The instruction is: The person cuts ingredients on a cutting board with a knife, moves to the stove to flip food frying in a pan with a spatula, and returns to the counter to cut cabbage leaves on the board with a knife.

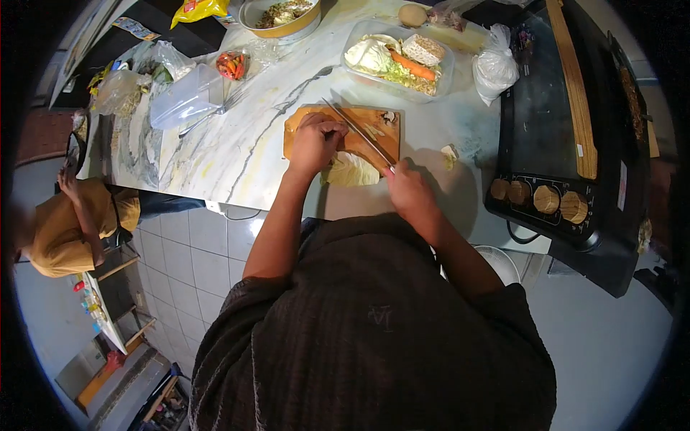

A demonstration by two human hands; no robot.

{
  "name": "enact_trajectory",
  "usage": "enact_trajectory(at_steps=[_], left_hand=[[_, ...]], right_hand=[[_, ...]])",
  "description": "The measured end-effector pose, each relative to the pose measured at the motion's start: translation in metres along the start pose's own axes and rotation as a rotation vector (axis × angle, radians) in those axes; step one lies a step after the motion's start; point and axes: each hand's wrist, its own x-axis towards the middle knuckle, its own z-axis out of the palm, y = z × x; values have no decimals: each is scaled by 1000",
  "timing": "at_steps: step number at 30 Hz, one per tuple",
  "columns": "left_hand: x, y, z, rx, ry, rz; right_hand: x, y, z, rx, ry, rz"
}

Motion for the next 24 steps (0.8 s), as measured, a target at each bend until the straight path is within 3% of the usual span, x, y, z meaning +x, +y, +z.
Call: enact_trajectory(at_steps=[17, 24], left_hand=[[-2, 4, -14, -44, -89, 24], [-6, -1, -11, -17, 35, 3]], right_hand=[[-24, 25, -6, 31, 46, -58], [-26, 22, -19, 24, 37, -73]])
